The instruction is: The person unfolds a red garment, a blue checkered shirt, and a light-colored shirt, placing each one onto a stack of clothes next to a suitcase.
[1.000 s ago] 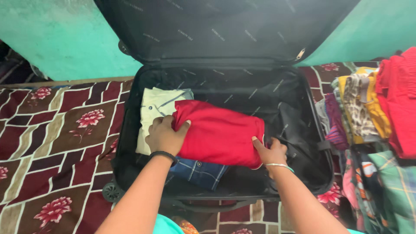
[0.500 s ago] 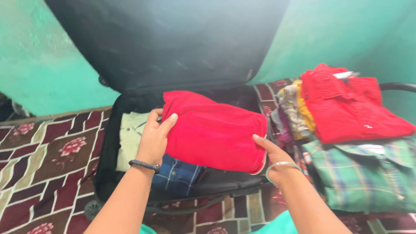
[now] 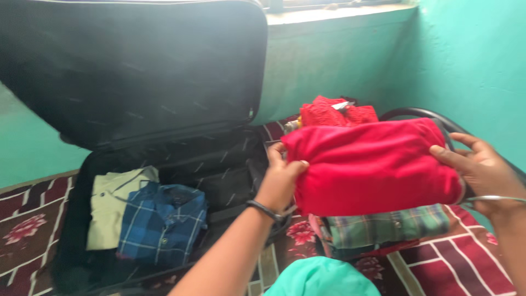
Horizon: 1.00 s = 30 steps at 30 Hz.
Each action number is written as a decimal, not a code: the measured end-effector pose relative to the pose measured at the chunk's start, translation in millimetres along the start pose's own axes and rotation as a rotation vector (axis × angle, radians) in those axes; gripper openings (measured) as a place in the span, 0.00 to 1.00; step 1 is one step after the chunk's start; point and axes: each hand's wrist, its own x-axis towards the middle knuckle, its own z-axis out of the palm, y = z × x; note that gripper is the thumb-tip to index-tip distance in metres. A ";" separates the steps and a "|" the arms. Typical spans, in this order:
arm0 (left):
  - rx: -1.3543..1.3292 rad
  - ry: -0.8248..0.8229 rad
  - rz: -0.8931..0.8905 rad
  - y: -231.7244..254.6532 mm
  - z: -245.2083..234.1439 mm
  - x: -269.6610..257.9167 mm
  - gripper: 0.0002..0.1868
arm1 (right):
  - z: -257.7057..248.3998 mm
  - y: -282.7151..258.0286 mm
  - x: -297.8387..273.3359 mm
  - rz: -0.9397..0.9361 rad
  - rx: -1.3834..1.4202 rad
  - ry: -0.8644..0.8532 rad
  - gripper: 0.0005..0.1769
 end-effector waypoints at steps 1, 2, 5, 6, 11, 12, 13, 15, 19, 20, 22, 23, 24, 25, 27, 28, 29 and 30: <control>0.045 -0.014 -0.007 -19.1 9.7 4.3 0.37 | -16.3 4.7 7.7 0.004 -0.013 0.028 0.45; 0.142 -0.016 0.031 -37.3 17.2 7.1 0.37 | -31.7 11.6 15.1 0.006 -0.026 0.056 0.46; 0.398 0.016 0.095 -84.6 31.3 8.5 0.40 | -64.0 43.1 36.4 0.030 -0.048 0.089 0.46; 0.463 0.051 0.084 -96.0 33.1 8.2 0.42 | -67.7 56.0 42.8 0.041 -0.050 0.088 0.46; 0.643 0.183 -0.103 -118.0 32.7 3.0 0.46 | -51.3 93.3 41.2 0.268 -0.104 0.025 0.40; 0.625 0.193 -0.055 -117.2 32.1 1.2 0.46 | -43.6 93.9 36.6 0.313 -0.019 0.019 0.40; 0.608 0.203 -0.008 -115.1 32.4 0.9 0.46 | -39.8 91.1 34.6 0.212 -0.043 0.023 0.40; 0.548 0.162 0.076 -109.3 36.8 -2.9 0.46 | -35.3 86.5 34.1 0.007 -0.090 0.029 0.40; 0.615 0.215 0.095 -91.7 43.2 -7.5 0.46 | -30.5 89.5 40.6 -0.175 -0.430 0.159 0.40; 0.688 0.258 -0.005 -88.2 45.2 -10.4 0.49 | -29.2 91.1 41.6 -0.201 -0.592 0.186 0.41; 0.829 0.342 -0.198 -80.0 49.7 -10.2 0.55 | -26.1 91.9 39.8 -0.360 -0.812 0.258 0.40; 0.947 0.367 -0.001 -76.3 53.1 -7.8 0.53 | -24.5 92.4 34.7 -0.493 -0.868 0.307 0.37; 1.060 0.388 0.194 -74.7 57.6 -8.2 0.51 | -21.8 93.4 29.3 -0.622 -0.923 0.352 0.34; 1.168 0.406 0.392 -73.9 62.4 -8.2 0.49 | -17.3 92.9 28.8 -0.662 -0.941 0.329 0.33; 1.399 0.248 0.535 -74.8 74.5 -2.7 0.47 | -7.1 92.4 28.5 -0.734 -0.978 0.279 0.31; 1.510 0.163 0.611 -76.6 81.7 0.2 0.46 | -0.3 93.3 28.8 -0.724 -1.019 0.250 0.33; 1.560 0.101 0.601 -80.3 90.3 0.4 0.47 | 7.4 95.1 29.7 -0.715 -1.060 0.221 0.36; 1.607 0.037 0.595 -84.8 100.2 2.8 0.48 | 13.7 96.3 32.2 -0.706 -1.100 0.196 0.38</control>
